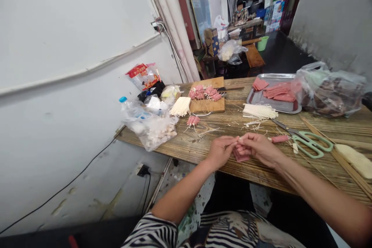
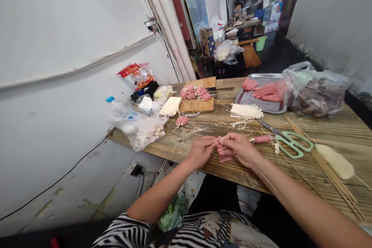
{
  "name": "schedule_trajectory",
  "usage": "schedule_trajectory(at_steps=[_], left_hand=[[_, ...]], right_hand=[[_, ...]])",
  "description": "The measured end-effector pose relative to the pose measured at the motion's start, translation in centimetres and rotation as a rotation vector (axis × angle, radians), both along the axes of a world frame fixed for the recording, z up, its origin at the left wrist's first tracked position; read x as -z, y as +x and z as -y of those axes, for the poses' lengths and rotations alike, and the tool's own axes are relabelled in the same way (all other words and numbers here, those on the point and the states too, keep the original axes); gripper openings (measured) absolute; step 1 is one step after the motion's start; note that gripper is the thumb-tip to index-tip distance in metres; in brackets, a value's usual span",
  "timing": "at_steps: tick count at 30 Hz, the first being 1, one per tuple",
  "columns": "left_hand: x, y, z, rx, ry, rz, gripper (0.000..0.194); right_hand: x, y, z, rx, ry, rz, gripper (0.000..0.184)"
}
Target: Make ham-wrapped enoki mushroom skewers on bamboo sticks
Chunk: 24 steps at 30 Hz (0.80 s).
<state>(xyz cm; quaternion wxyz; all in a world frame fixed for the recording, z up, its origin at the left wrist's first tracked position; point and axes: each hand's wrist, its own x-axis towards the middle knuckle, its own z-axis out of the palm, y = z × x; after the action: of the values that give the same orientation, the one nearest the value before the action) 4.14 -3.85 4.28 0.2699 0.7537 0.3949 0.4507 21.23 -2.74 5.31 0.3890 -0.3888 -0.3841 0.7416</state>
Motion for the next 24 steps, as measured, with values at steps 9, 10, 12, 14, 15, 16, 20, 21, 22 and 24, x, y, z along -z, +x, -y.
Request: schedule_trajectory(at_steps=[9, 10, 12, 14, 15, 16, 20, 21, 22, 24], left_hand=[[2.3, 0.4, 0.7, -0.015, -0.039, 0.060, 0.015], [2.5, 0.5, 0.8, 0.013, -0.008, 0.038, 0.016], [2.7, 0.5, 1.0, 0.067, 0.068, -0.027, 0.019], [2.9, 0.5, 1.0, 0.114, 0.133, -0.114, 0.022], [3.0, 0.4, 1.1, 0.122, 0.155, -0.155, 0.023], [3.2, 0.3, 1.1, 0.113, 0.178, -0.185, 0.023], [4.1, -0.1, 1.1, 0.012, 0.270, -0.204, 0.021], [4.3, -0.1, 1.1, 0.004, 0.281, -0.211, 0.021], [4.5, -0.2, 1.1, 0.008, 0.285, -0.228, 0.021], [4.6, -0.2, 1.1, 0.030, 0.281, -0.280, 0.021]], right_hand=[[1.1, 1.4, -0.5, -0.138, 0.090, 0.182, 0.039], [1.2, 1.7, -0.6, -0.149, 0.145, 0.237, 0.039], [1.4, 2.2, -0.6, -0.169, 0.288, 0.353, 0.037], [1.6, 2.8, -0.5, -0.180, 0.453, 0.467, 0.035], [1.7, 3.0, -0.4, -0.182, 0.536, 0.519, 0.033], [1.9, 3.1, -0.3, -0.184, 0.616, 0.567, 0.032], [3.0, 3.3, 0.1, -0.188, 0.911, 0.683, 0.028], [3.2, 3.3, 0.2, -0.186, 0.982, 0.696, 0.029], [3.5, 3.4, 0.2, -0.185, 1.050, 0.704, 0.029], [3.8, 3.5, 0.2, -0.190, 1.167, 0.717, 0.030]])
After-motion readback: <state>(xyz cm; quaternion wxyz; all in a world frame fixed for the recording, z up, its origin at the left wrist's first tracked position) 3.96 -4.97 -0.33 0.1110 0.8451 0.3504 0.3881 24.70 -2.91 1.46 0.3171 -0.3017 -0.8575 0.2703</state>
